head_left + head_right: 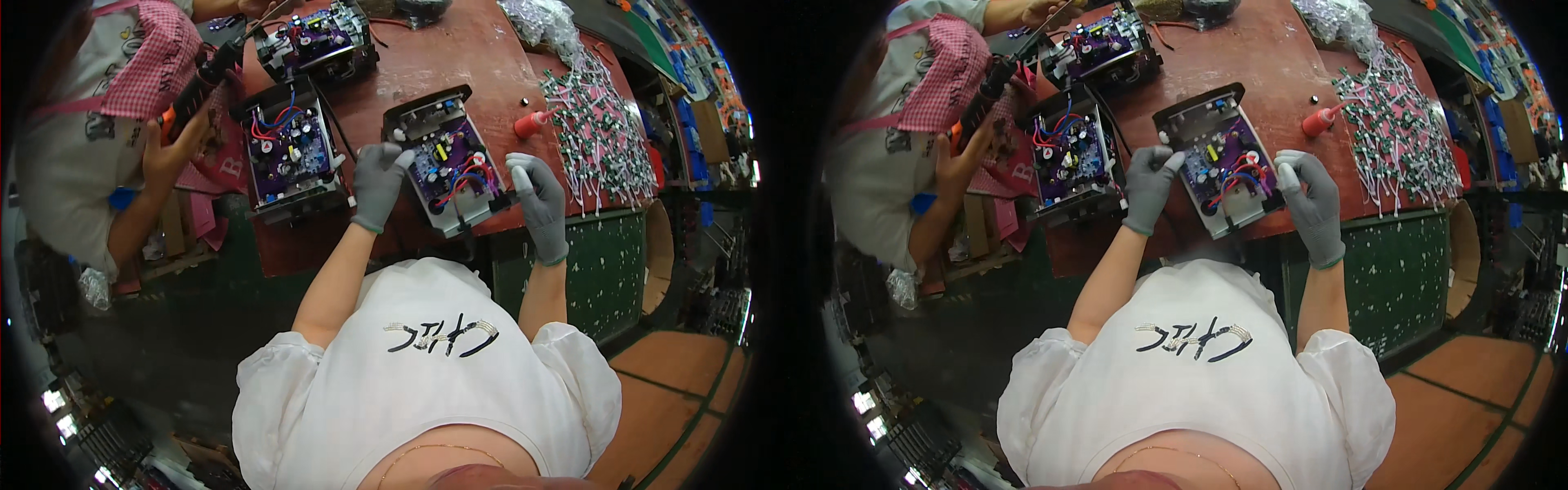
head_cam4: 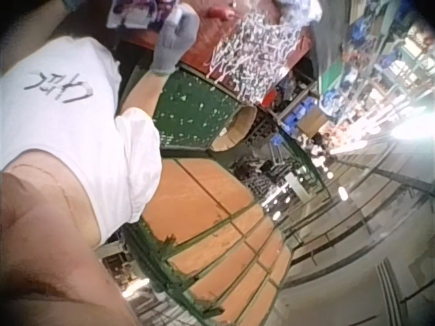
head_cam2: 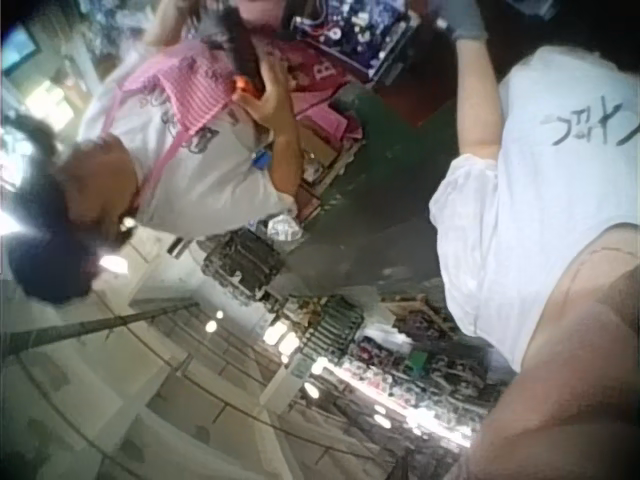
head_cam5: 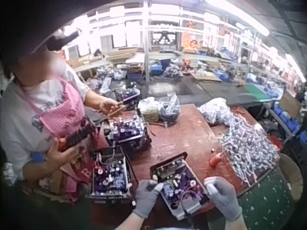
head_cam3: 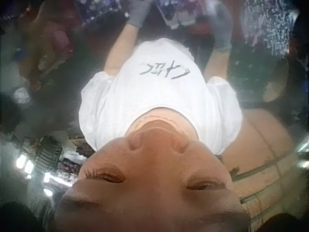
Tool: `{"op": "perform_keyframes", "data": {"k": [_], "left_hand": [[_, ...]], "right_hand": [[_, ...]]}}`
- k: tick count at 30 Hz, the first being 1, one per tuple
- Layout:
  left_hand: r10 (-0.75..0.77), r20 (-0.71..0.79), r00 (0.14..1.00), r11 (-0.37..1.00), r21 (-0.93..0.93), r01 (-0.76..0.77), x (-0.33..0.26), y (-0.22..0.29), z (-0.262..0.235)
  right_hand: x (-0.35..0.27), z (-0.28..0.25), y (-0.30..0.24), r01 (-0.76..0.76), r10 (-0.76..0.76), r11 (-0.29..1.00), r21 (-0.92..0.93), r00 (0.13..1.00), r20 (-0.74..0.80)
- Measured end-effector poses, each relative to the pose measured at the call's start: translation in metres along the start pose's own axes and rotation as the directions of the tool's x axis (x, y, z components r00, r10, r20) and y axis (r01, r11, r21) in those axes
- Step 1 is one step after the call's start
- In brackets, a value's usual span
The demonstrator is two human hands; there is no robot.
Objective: The person assembles electronic devices on a workbench. They open the casing of two black units, connect internal wires, and use a screwdriver to secure components. A coworker performs similar assembly tasks nearby.
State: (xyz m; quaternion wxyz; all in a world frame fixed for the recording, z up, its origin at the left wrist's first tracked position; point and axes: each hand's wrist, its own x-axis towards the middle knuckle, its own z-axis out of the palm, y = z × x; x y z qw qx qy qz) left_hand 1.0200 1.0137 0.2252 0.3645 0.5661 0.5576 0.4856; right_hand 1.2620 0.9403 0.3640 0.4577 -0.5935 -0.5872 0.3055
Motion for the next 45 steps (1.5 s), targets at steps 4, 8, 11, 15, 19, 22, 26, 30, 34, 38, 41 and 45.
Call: {"op": "perform_keyframes", "data": {"k": [4,8,11,15,19,22,26,30,34,38,41,45], "left_hand": [[-0.113,0.099,0.989,0.952,-0.276,0.136,-0.002,0.026,-0.019],[-0.340,0.202,0.919,0.657,-0.648,0.385,0.006,0.065,-0.048],[-0.352,0.188,0.917,0.691,-0.609,0.390,0.014,0.073,-0.051],[-0.406,0.110,0.907,0.710,-0.587,0.389,0.026,0.082,-0.056],[-0.424,-0.072,0.903,0.835,-0.417,0.359,0.027,0.106,-0.049],[-0.409,-0.078,0.909,0.859,-0.369,0.355,0.022,0.107,-0.058],[-0.433,0.146,0.889,0.751,-0.488,0.446,0.025,0.095,-0.071],[-0.365,0.316,0.876,0.530,-0.703,0.475,0.024,0.083,-0.072],[-0.351,0.424,0.835,0.362,-0.761,0.539,0.028,0.084,-0.076],[-0.275,0.438,0.856,0.537,-0.668,0.515,0.038,0.087,-0.076],[-0.269,0.356,0.895,0.805,-0.427,0.412,0.049,0.108,-0.068],[-0.199,0.301,0.933,0.908,-0.301,0.291,0.052,0.111,-0.059]], "right_hand": [[0.025,-0.021,0.021,0.120,-0.120,0.993,0.000,0.992,0.031],[0.044,-0.027,0.040,0.119,-0.125,0.991,0.065,0.987,0.099],[0.062,-0.021,0.049,0.155,-0.189,0.975,0.162,0.957,0.220],[0.090,0.000,0.030,0.276,-0.331,0.943,0.185,0.829,0.451],[0.109,0.015,0.005,0.442,-0.467,0.880,0.174,0.743,0.479],[0.114,0.030,-0.004,0.537,-0.508,0.838,0.098,0.701,0.499],[0.113,0.075,-0.015,0.722,-0.574,0.687,-0.082,0.608,0.548],[0.119,0.105,-0.010,0.732,-0.499,0.658,-0.174,0.598,0.627],[0.114,0.086,-0.010,0.462,-0.341,0.882,-0.095,0.763,0.550],[0.084,0.074,0.000,0.368,-0.306,0.930,-0.003,0.777,0.549],[0.068,0.075,0.008,0.659,-0.483,0.743,-0.116,0.649,0.588],[0.061,0.077,-0.002,0.684,-0.501,0.719,-0.123,0.633,0.590]]}}
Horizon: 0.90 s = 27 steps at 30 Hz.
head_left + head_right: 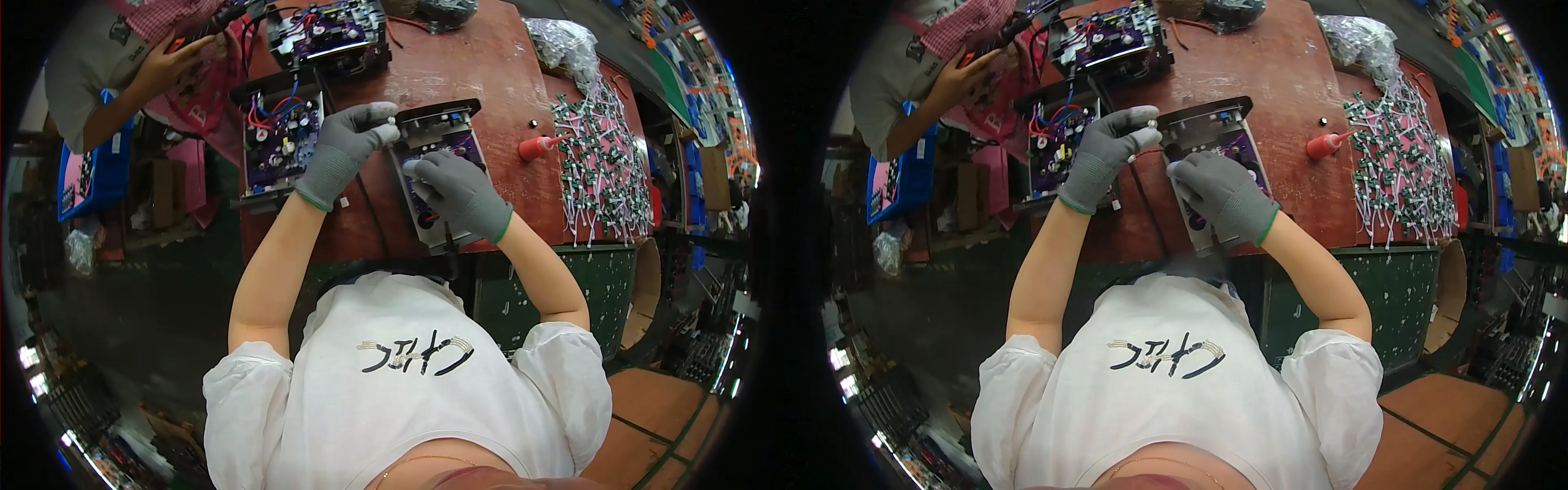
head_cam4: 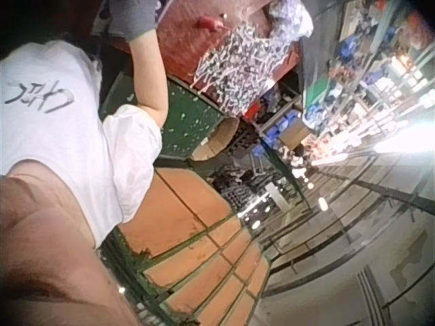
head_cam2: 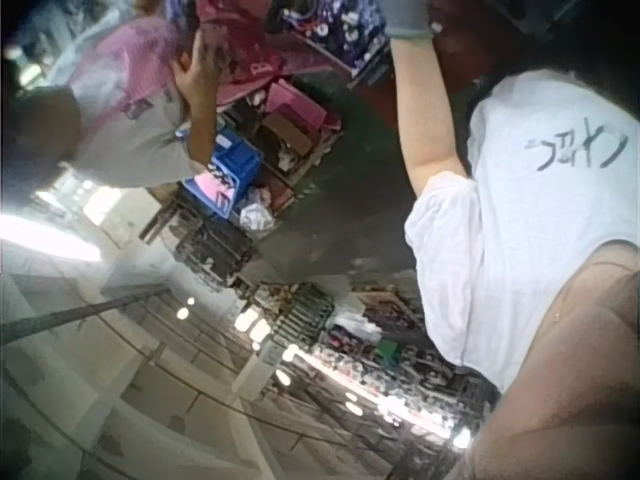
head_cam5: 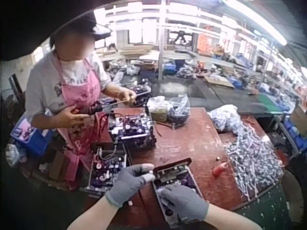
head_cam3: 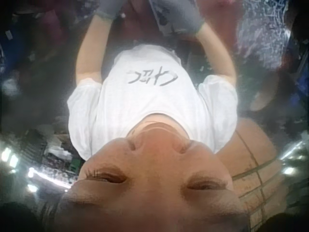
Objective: The person assembles electronic devices on a workbench. They open the casing of two black units, connect internal wires, and use a screwdriver to secure components. A coworker performs similar assembly tasks nearby.
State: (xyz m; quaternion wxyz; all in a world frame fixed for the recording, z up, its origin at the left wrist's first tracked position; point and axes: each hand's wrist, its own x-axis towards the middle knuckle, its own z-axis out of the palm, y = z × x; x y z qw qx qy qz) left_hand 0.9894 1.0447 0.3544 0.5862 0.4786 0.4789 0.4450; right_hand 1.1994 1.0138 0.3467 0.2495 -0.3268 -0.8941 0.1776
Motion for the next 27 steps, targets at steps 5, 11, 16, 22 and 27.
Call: {"op": "perform_keyframes", "data": {"k": [5,11,16,22,27], "left_hand": [[0.165,-0.100,0.981,0.947,0.293,-0.129,0.010,-0.002,0.003],[0.071,-0.139,0.988,0.918,-0.378,-0.119,-0.025,-0.051,0.003],[-0.285,-0.189,0.940,0.795,-0.595,0.121,-0.044,-0.098,0.029],[-0.396,-0.276,0.876,0.763,-0.629,0.147,-0.017,-0.103,0.032],[0.022,-0.416,0.909,0.957,-0.254,-0.139,-0.006,-0.099,0.043]], "right_hand": [[0.009,-0.001,0.025,-0.065,0.069,0.991,0.120,0.997,-0.030],[0.015,-0.008,0.033,0.070,-0.074,0.988,0.138,0.997,0.022],[0.004,-0.003,0.029,0.064,-0.078,0.994,0.090,0.985,0.155],[0.007,-0.003,0.024,0.044,-0.064,0.992,0.120,0.982,0.176],[0.005,-0.010,0.026,-0.031,0.007,0.986,0.165,0.989,0.147]]}}
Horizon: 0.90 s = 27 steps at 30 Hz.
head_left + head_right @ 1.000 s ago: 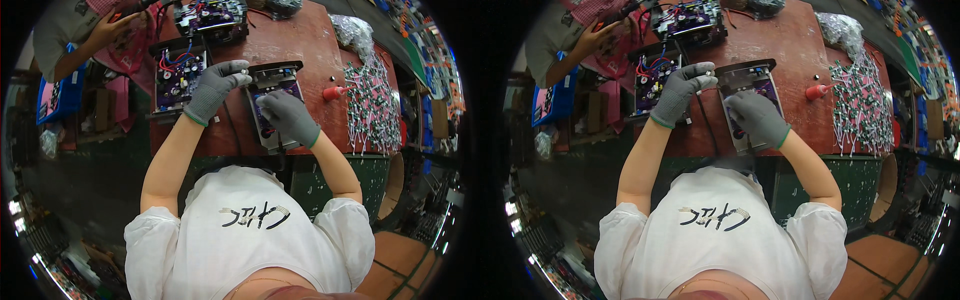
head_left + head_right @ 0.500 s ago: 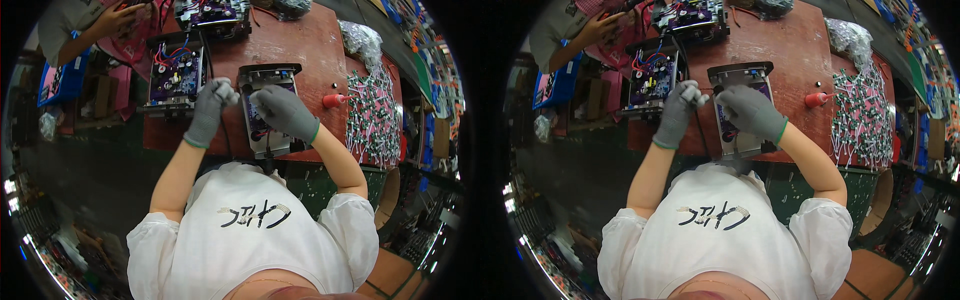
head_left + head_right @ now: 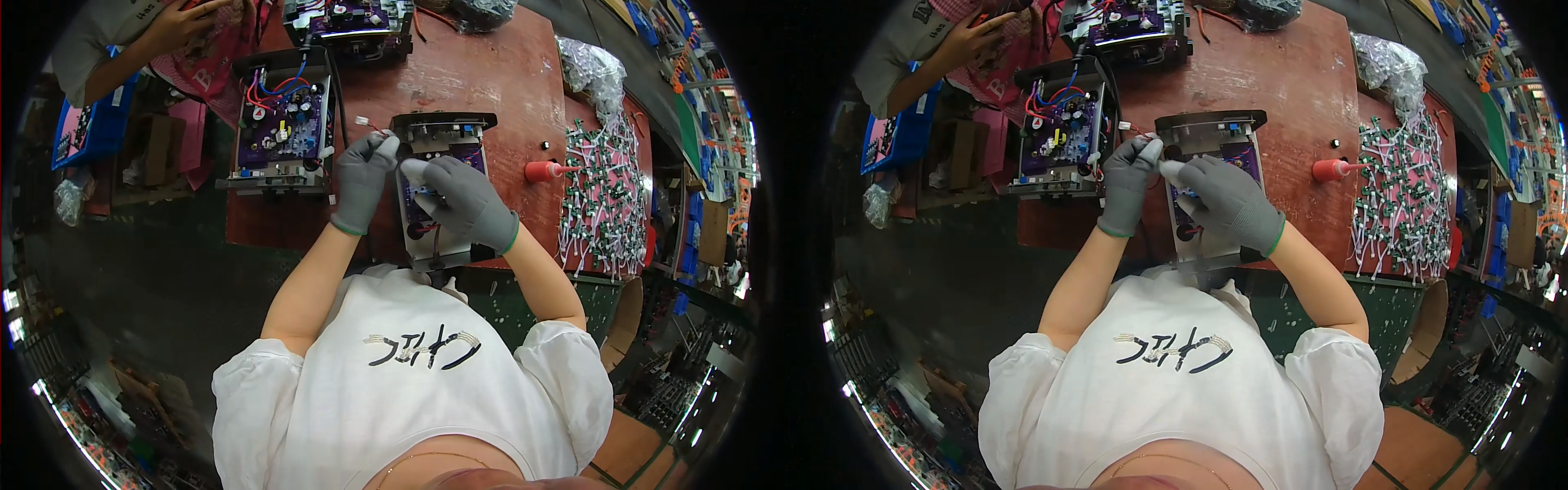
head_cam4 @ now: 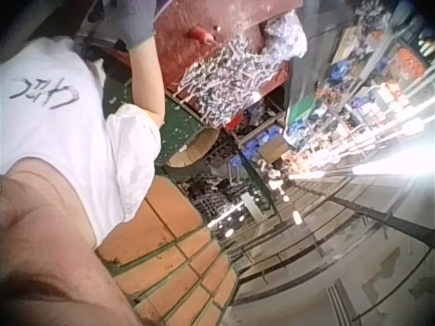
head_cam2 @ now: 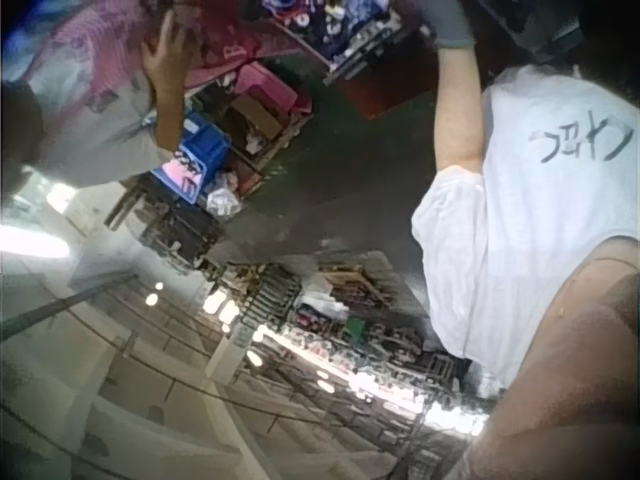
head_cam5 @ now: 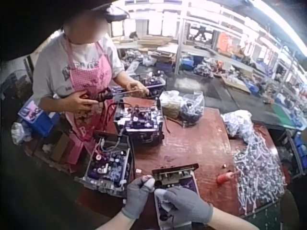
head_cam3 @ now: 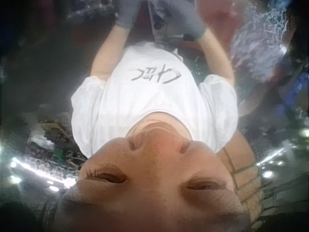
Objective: The person assembles electronic devices on a workbench. They open the casing of two black units, connect internal wires, and use a screwdriver to secure components. A coworker performs similar assembly tasks nearby.
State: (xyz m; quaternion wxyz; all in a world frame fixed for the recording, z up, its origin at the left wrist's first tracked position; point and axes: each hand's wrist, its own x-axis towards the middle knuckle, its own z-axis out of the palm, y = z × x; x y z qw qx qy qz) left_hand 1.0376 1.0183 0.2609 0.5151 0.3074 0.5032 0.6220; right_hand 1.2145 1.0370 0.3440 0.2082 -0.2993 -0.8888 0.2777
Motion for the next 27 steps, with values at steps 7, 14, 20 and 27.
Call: {"op": "perform_keyframes", "data": {"k": [7,14,20,27], "left_hand": [[0.270,0.341,0.900,0.775,0.477,-0.413,0.007,0.023,0.002],[0.183,0.349,0.919,0.736,0.572,-0.364,0.014,0.032,0.006],[0.188,0.292,0.938,0.722,0.606,-0.333,0.009,0.029,0.009],[0.191,0.342,0.920,0.728,0.579,-0.367,-0.004,0.031,0.004]], "right_hand": [[-0.017,-0.012,0.024,-0.235,0.374,0.847,0.477,0.901,-0.219],[0.021,-0.015,0.035,-0.344,0.418,0.753,0.562,0.908,-0.005],[0.037,-0.011,0.032,-0.333,0.451,0.684,0.649,0.892,-0.018],[0.020,-0.017,0.033,-0.402,0.606,0.483,0.778,0.795,0.035]]}}
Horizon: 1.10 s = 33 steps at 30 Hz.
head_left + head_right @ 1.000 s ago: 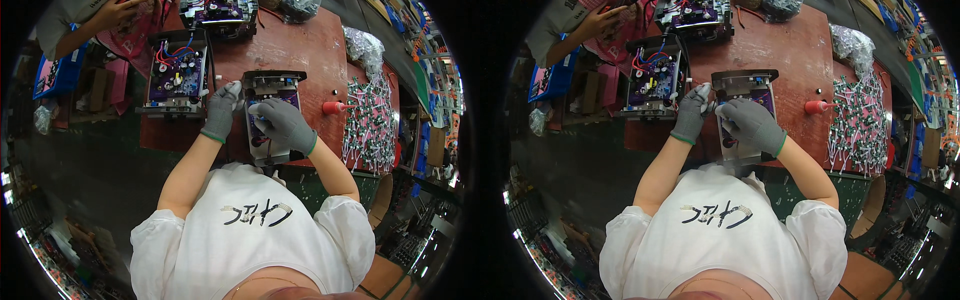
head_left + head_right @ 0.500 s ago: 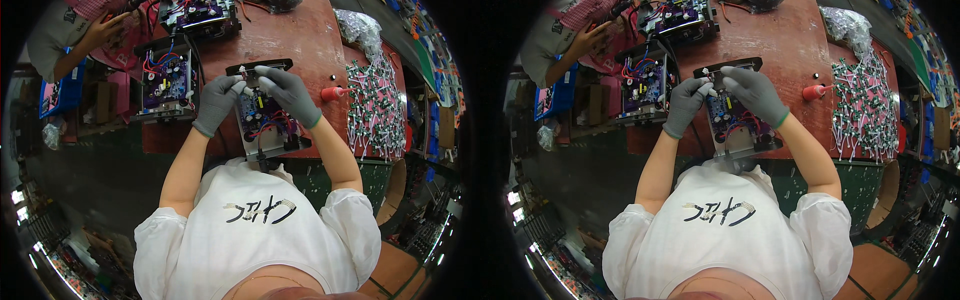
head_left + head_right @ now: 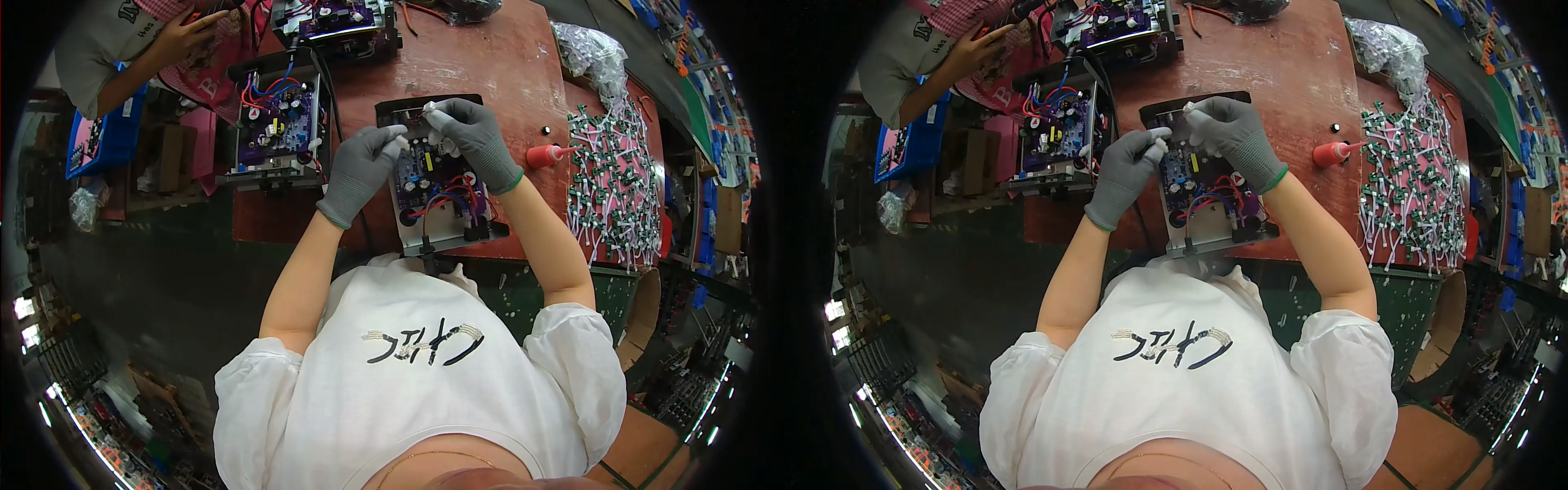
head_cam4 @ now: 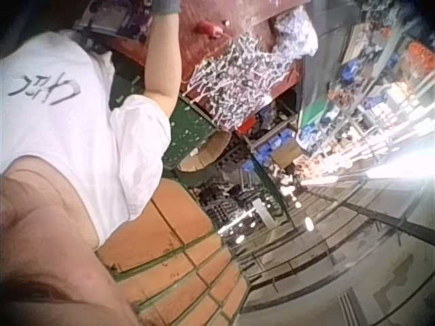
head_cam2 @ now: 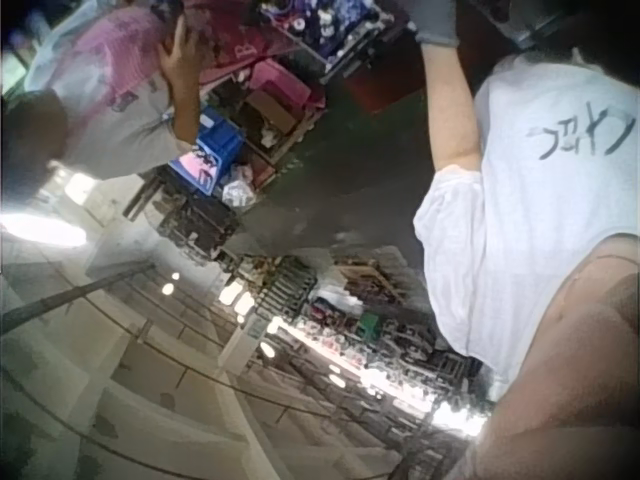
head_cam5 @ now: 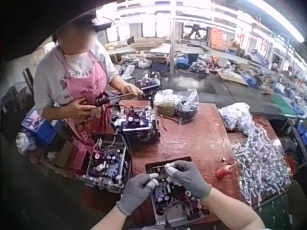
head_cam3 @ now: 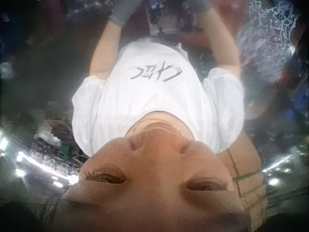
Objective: The person assembles electronic devices on a workbench. They open the casing of two black units, connect internal wires, and use a screwdriver to secure components. A coworker performs similar assembly tasks nearby.
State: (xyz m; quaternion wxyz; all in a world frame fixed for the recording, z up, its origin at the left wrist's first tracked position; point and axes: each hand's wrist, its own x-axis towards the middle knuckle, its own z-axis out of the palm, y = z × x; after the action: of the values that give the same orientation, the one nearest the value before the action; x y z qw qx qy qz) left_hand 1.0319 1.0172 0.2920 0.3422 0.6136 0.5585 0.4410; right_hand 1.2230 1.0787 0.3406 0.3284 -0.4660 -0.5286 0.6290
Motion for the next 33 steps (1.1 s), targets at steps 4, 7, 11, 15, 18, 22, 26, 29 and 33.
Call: {"op": "perform_keyframes", "data": {"k": [4,7,11,15,18,22,26,29,33], "left_hand": [[0.054,0.026,0.998,0.972,0.228,-0.058,-0.006,0.025,-0.008],[0.052,-0.052,0.997,0.966,0.257,-0.037,0.002,0.016,-0.011],[0.018,-0.057,0.998,1.000,-0.018,-0.019,0.003,0.023,-0.005],[0.086,-0.024,0.996,0.993,0.083,-0.084,0.006,0.024,-0.003],[0.114,-0.069,0.991,0.974,0.206,-0.098,0.008,0.030,0.001],[0.164,-0.041,0.986,0.935,0.325,-0.142,0.007,0.036,0.009],[0.201,-0.117,0.973,0.963,0.207,-0.174,0.003,0.030,0.011],[-0.025,-0.246,0.969,0.997,-0.073,0.008,-0.007,-0.003,0.002],[-0.220,-0.163,0.962,0.946,-0.277,0.169,-0.018,-0.008,-0.017]], "right_hand": [[-0.003,-0.001,0.008,0.045,-0.045,0.998,0.034,0.999,0.013],[-0.004,-0.001,0.011,0.077,-0.080,0.995,0.068,0.996,0.044],[-0.006,0.002,0.012,0.116,-0.111,0.993,-0.020,0.979,0.172],[-0.009,0.014,0.012,0.318,-0.301,0.934,-0.164,0.946,0.118],[-0.017,0.021,0.013,0.388,-0.390,0.887,-0.251,0.920,0.041],[-0.008,0.017,0.025,0.354,-0.376,0.893,-0.279,0.926,-0.028],[-0.008,0.017,0.019,0.231,-0.212,0.959,0.166,0.969,-0.125],[-0.002,0.009,0.017,0.042,-0.014,0.985,0.169,0.986,-0.167],[-0.004,0.010,0.018,0.141,-0.091,0.949,0.281,0.979,-0.183]]}}
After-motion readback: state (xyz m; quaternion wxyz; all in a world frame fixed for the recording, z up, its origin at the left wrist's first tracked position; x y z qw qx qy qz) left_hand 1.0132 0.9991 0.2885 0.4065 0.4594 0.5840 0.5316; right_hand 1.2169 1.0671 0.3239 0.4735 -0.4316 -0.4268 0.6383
